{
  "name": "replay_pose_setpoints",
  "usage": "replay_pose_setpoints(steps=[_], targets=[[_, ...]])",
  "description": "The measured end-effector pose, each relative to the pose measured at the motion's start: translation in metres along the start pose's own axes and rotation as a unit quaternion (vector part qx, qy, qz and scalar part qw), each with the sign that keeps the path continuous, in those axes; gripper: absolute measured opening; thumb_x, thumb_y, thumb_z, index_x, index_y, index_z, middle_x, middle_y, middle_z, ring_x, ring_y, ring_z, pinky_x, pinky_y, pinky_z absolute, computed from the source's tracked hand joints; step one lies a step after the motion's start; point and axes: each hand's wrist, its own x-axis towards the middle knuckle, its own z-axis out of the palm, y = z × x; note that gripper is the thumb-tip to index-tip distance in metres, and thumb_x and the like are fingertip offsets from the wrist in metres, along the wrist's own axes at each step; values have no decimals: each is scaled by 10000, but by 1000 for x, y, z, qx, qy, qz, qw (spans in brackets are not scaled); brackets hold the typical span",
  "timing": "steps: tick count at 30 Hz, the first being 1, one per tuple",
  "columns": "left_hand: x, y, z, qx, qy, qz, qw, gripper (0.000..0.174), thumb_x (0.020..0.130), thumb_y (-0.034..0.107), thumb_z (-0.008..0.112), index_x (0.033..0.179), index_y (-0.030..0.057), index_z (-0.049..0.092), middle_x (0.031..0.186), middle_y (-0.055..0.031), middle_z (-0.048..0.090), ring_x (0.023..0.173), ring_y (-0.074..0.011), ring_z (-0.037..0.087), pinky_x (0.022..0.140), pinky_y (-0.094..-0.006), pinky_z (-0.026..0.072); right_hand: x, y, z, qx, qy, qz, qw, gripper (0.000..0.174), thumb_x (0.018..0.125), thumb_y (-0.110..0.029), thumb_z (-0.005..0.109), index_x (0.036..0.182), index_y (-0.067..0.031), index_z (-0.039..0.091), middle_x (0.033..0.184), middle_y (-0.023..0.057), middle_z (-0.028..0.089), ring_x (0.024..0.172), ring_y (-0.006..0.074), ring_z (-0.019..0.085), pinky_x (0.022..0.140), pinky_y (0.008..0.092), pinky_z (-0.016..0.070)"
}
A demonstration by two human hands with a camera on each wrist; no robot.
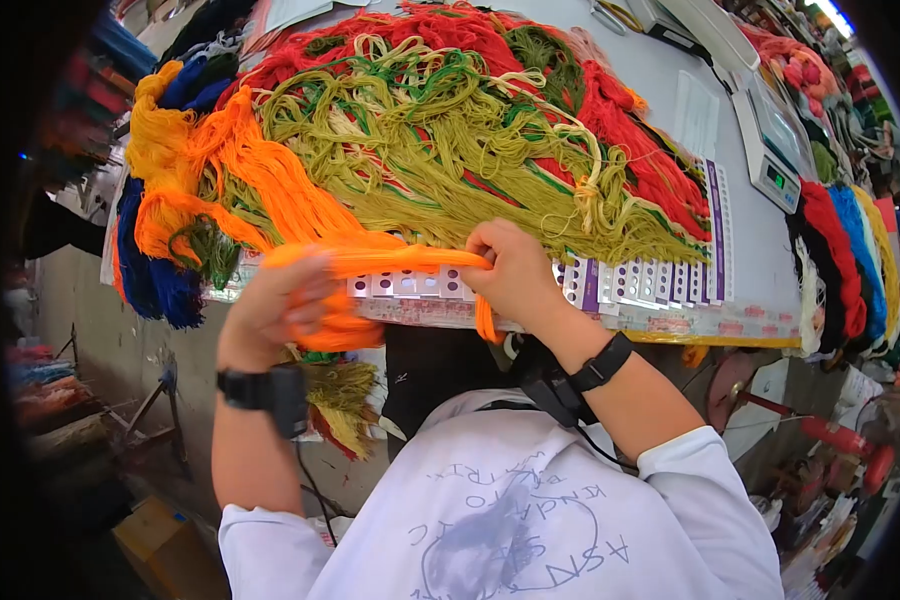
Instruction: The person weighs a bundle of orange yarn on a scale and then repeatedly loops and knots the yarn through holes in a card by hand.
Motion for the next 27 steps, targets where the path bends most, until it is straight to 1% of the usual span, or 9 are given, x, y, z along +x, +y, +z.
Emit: replay_pose_setpoints(steps=[5,8,11,14,17,19,23,25,27], targets=[[-49,-21,-91,-174,-10,65,982,284,979,355,390,784,155,441,640,65,380,391,-32,363,347,-196,315,-1,0,-1,59,-11,40,997,148,690,-79,650,763,-25,534,713,83,530,616,210,552,565,319,440],[-40,-46,-105,-300,12,94,949,251,989,341,347,874,147,455,669,62,378,413,-29,383,384,-198,364,-1,12,5,249,-2,122,961,113,734,-56,614,783,-17,520,692,71,546,599,126,537,542,271,421],[-33,-55,-102,-298,16,109,948,236,992,329,331,989,132,461,684,58,379,427,-28,389,408,-203,383,-1,4,-2,368,-17,172,914,105,777,-51,583,853,-16,519,698,40,574,616,87,531,543,241,410],[-34,-54,-102,-314,36,130,940,250,993,324,336,1051,126,478,679,60,379,426,-22,381,395,-201,363,4,3,0,233,-9,95,968,117,807,-37,548,917,-21,512,710,14,578,616,80,529,544,216,408],[-36,-50,-95,-243,97,126,957,261,995,325,340,1070,126,490,673,65,381,427,-17,381,397,-190,359,7,2,1,306,17,115,945,105,821,-35,543,921,-25,514,719,0,578,608,70,517,544,198,397],[-36,-49,-92,-219,122,122,960,260,997,319,345,1075,125,498,667,67,377,431,-13,380,398,-178,350,12,-9,-16,419,-45,245,873,67,856,-44,561,911,-49,524,726,-2,581,590,31,491,532,186,383],[-36,-39,-101,-237,120,108,958,246,998,320,345,1028,128,496,666,69,382,435,-9,378,395,-169,344,11,6,-14,432,-78,236,867,72,868,-111,586,894,-68,533,728,-27,578,580,28,493,528,187,383],[-40,-27,-125,-283,104,170,938,225,998,313,353,965,134,485,673,73,395,442,-3,381,397,-165,346,8,17,2,242,-78,120,960,153,804,-154,617,895,-64,534,734,22,614,584,124,552,532,252,427],[-46,3,-122,-255,110,219,935,223,998,285,365,881,134,480,625,78,364,449,-3,378,417,-161,357,3,-4,-2,103,-62,81,989,181,776,-158,624,904,-69,532,740,44,616,601,186,572,556,296,448]])
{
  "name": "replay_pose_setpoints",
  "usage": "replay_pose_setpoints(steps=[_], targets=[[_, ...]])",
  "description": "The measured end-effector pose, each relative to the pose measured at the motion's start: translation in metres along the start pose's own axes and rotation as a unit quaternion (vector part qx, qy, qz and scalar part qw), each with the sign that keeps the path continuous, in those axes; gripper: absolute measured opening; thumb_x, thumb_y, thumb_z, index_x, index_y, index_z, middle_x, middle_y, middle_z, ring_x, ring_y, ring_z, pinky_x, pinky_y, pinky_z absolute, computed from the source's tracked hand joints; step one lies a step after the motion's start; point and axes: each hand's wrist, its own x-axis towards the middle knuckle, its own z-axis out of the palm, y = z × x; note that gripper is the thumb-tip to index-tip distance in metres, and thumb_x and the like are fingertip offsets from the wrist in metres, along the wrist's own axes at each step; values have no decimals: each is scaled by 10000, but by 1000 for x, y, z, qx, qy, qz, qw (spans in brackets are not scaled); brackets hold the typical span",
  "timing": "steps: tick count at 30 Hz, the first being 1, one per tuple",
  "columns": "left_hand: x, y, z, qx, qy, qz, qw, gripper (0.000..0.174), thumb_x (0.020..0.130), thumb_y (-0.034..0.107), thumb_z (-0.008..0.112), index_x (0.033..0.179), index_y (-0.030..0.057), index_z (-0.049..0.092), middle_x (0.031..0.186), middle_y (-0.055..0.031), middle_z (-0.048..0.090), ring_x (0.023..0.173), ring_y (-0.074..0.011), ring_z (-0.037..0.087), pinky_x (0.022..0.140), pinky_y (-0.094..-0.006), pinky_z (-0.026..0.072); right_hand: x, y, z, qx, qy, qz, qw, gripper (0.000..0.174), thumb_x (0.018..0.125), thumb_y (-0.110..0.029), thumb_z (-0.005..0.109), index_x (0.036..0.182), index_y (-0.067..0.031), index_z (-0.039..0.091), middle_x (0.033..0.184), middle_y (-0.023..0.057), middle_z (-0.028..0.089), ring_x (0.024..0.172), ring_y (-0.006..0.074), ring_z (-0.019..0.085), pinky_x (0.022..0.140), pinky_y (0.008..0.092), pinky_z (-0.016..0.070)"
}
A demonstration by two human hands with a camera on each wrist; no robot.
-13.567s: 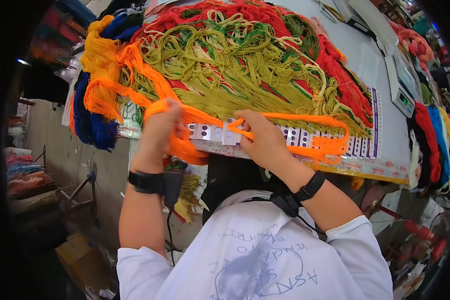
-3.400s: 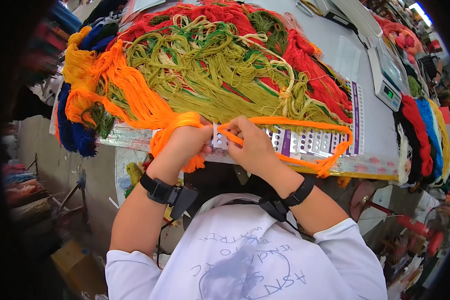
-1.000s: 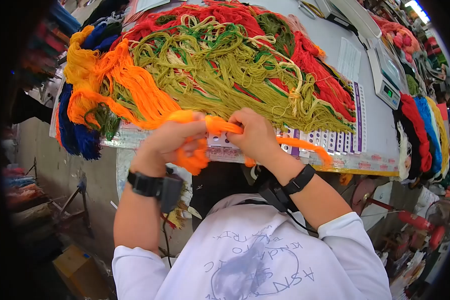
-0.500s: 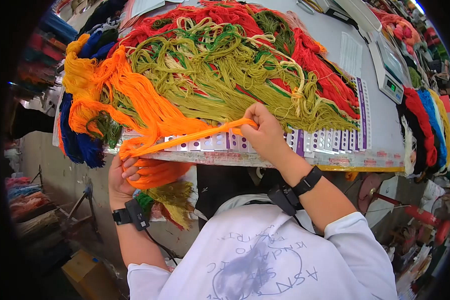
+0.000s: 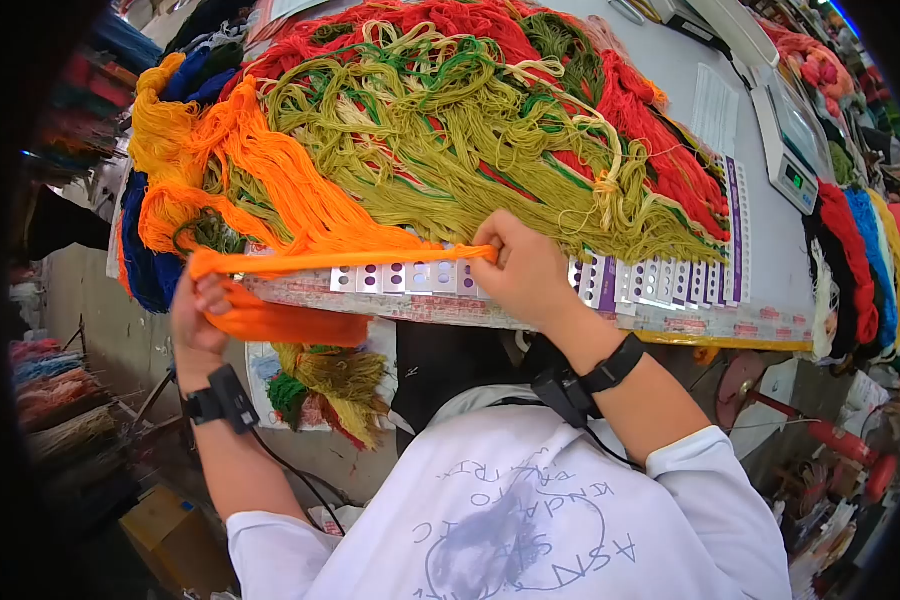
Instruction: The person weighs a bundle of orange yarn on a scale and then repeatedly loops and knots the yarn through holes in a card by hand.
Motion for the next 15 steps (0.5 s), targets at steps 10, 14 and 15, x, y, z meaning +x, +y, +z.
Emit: replay_pose_setpoints(steps=[10,14,15], targets=[[28,45,184,222,75,317,919,241,948,203,513,1101,22,551,783,6,514,590,-22,426,516,-151,368,-7,0,-2,-90,56,-63,992,183,712,-119,598,882,-55,571,808,102,578,741,279,600,655,360,487],[27,43,152,392,-58,203,895,495,946,286,504,1347,22,383,1047,-85,591,657,-46,501,543,-150,445,8,8,-18,170,-122,100,973,212,728,-36,543,919,-26,633,919,113,624,802,263,606,708,323,489],[18,30,155,397,-60,203,893,495,946,286,504,1347,22,383,1047,-85,591,657,-46,501,543,-150,445,15,10,-23,174,-119,99,972,212,728,-36,543,919,-26,633,919,113,624,802,263,606,708,323,489]])
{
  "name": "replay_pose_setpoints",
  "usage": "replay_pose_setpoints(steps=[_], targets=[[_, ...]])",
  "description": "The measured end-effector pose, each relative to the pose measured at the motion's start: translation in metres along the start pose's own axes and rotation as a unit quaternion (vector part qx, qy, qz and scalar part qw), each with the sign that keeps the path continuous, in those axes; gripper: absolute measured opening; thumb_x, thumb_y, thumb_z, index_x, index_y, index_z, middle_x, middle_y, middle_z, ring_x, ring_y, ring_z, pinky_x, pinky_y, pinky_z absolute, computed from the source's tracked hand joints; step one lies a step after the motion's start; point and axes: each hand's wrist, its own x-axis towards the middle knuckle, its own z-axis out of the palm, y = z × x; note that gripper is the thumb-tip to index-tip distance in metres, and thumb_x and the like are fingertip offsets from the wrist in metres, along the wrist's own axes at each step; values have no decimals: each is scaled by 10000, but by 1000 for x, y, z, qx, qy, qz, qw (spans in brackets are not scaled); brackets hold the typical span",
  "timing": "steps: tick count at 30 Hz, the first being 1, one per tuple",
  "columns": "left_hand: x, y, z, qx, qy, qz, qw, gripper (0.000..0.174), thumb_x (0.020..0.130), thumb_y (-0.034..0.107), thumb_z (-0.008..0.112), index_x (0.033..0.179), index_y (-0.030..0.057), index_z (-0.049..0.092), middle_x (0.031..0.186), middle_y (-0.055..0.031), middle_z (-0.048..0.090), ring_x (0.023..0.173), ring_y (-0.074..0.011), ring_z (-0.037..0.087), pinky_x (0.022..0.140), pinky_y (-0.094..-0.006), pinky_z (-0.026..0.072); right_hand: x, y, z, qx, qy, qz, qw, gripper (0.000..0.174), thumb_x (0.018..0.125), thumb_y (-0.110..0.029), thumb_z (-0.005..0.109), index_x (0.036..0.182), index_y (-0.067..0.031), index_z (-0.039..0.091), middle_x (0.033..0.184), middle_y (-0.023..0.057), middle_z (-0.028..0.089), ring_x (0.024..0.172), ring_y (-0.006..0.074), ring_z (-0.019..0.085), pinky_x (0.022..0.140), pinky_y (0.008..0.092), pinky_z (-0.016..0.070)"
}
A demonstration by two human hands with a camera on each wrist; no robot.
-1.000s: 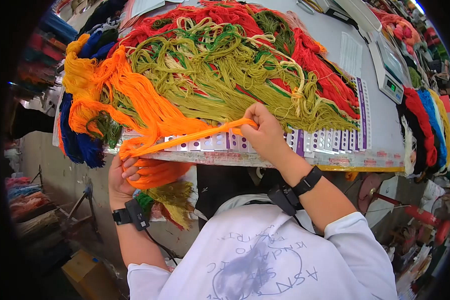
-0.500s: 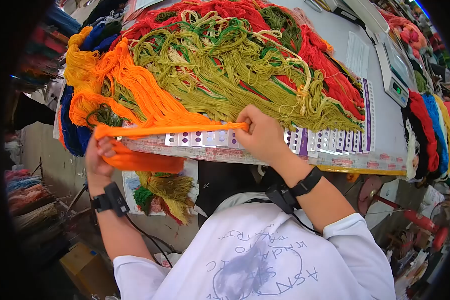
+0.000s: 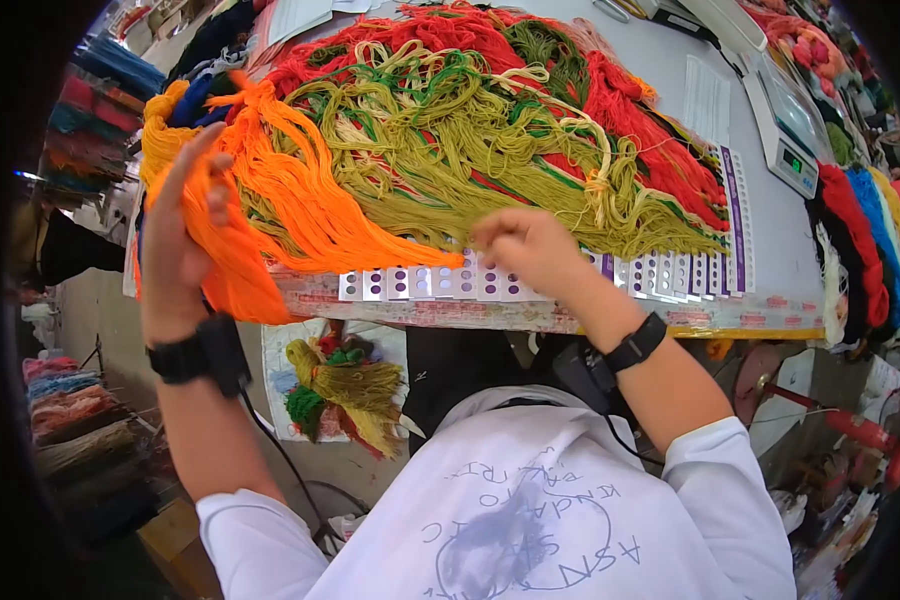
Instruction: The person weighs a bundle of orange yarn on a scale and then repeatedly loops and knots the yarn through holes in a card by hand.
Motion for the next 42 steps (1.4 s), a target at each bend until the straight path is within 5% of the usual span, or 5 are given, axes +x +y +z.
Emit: replay_pose_setpoints(steps=[5,12,17,26,42], targets=[[-63,-23,66,-279,-191,-100,936,613,971,458,320,1435,68,228,1238,-202,523,731,-190,620,524,-210,441,6,-29,-33,-347,416,-396,742,303,759,34,475,1016,-10,631,993,138,637,933,233,615,788,296,476],[-92,-69,92,-449,-256,-180,837,696,950,500,337,1427,12,200,1276,-282,460,894,-342,645,557,-311,480,-34,-18,-56,-94,-148,18,984,230,853,-98,572,1061,-36,649,929,73,667,748,126,623,651,260,492],[-104,-78,113,-455,-281,-177,826,697,946,516,328,1418,13,235,1285,-274,457,982,-344,619,582,-315,497,2,-6,-165,-224,464,-310,799,251,838,-36,526,1064,8,626,957,76,634,830,136,587,751,266,470],[-101,-84,126,-466,-300,-165,816,717,935,544,321,1431,38,208,1340,-244,409,1088,-373,557,679,-384,535,-66,-25,-141,-141,-79,36,986,277,820,-37,540,1085,-22,621,893,40,647,802,106,605,695,245,483],[-114,-74,149,-484,-341,-108,799,1009,737,767,455,1474,236,15,1515,-128,105,1278,-377,368,881,-555,475,-66,-53,29,-264,106,-366,886,174,718,-166,717,849,-65,664,897,82,571,914,285,514,854,382,387]])
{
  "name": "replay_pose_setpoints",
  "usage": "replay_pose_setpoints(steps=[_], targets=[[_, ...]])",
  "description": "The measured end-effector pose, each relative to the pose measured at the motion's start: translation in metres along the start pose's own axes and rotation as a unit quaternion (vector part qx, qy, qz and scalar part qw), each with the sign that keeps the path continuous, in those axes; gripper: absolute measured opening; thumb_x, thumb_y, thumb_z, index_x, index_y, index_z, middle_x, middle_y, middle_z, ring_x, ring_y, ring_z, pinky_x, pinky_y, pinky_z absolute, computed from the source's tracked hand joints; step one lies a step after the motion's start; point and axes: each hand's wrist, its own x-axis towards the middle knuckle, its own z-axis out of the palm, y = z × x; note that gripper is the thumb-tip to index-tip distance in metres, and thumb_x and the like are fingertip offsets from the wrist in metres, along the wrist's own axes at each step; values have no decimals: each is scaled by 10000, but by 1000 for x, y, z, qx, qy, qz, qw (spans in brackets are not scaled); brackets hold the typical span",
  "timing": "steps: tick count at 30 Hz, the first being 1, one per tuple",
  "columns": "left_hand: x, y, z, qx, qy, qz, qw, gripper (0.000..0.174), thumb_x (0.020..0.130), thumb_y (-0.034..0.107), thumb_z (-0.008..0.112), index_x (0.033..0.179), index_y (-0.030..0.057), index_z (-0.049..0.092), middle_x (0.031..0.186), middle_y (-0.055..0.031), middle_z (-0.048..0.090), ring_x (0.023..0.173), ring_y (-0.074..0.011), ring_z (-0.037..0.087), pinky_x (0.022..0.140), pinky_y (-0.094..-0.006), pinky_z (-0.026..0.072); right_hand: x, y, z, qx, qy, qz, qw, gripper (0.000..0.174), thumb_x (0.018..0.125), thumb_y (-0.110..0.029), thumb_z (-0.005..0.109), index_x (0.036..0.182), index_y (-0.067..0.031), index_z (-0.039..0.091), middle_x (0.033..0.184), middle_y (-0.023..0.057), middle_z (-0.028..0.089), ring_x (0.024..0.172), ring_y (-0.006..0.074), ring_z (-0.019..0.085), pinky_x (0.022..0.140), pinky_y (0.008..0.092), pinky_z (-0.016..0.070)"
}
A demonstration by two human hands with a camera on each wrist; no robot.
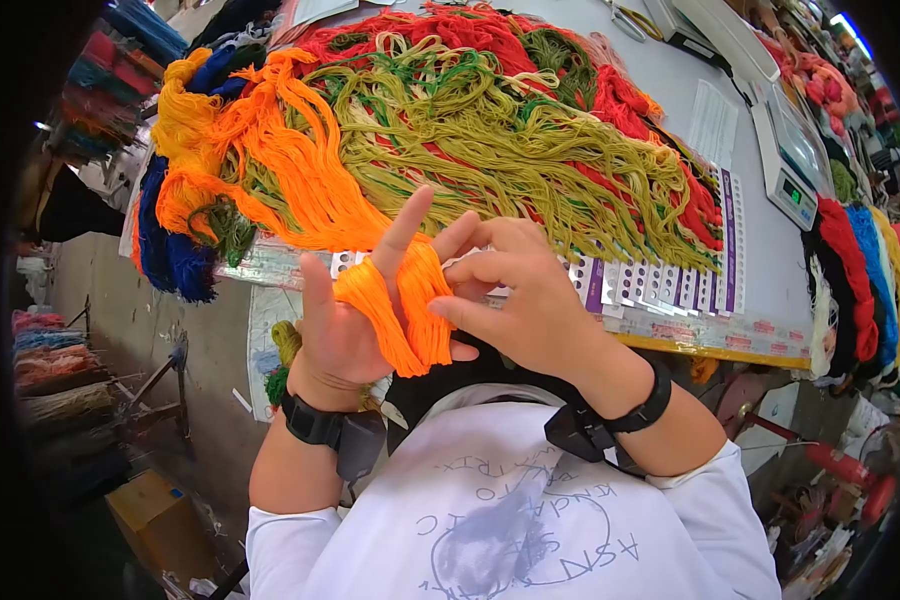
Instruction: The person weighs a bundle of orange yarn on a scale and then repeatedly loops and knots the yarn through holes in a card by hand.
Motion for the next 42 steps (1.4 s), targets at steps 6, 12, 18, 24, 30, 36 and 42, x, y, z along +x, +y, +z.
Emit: replay_pose_setpoints(steps=[6,12,18,24,30,36,42], targets=[[-11,4,-8,-71,-7,1,997,945,782,738,427,1475,238,24,1514,-155,93,1259,-394,370,881,-615,433,5,0,4,373,-101,256,886,115,822,-160,647,825,-47,628,926,62,612,839,157,566,781,303,429],[-77,54,-68,-82,-80,60,992,752,884,594,425,1402,83,238,1219,-169,431,956,-298,540,751,-453,479,0,19,-99,608,156,263,732,142,918,-165,523,797,-95,502,589,-61,344,495,70,368,512,241,316],[-201,162,-84,-19,78,307,948,424,950,282,470,1269,5,439,889,-47,423,684,-127,457,594,-278,420,-139,22,-441,388,361,56,846,197,943,-33,432,1110,40,507,612,-39,293,467,34,282,449,161,226],[-132,142,-51,44,100,226,968,438,965,256,410,1313,-9,413,885,-41,424,672,-97,429,590,-257,421,-89,-17,-349,112,379,213,893,289,954,-192,489,1165,-3,548,657,-64,311,508,14,266,462,168,211],[-21,48,-31,151,271,-60,949,442,924,270,517,1268,2,445,717,12,511,540,-72,454,451,-205,407,-28,66,-117,-291,-47,35,955,210,887,-193,533,958,-23,634,764,54,632,629,127,572,555,327,467],[30,-12,-21,388,317,-257,826,335,893,178,518,1189,23,497,648,0,491,498,-92,479,414,-233,392,-20,78,12,134,-19,342,930,250,819,-257,633,823,-15,696,618,47,620,567,107,583,550,293,459],[51,-24,-39,361,323,-250,838,178,878,142,522,1021,36,511,630,1,477,497,-104,490,403,-257,392,-16,78,13,187,-20,379,906,156,769,-164,657,806,-14,680,639,61,647,523,121,603,509,259,464]])
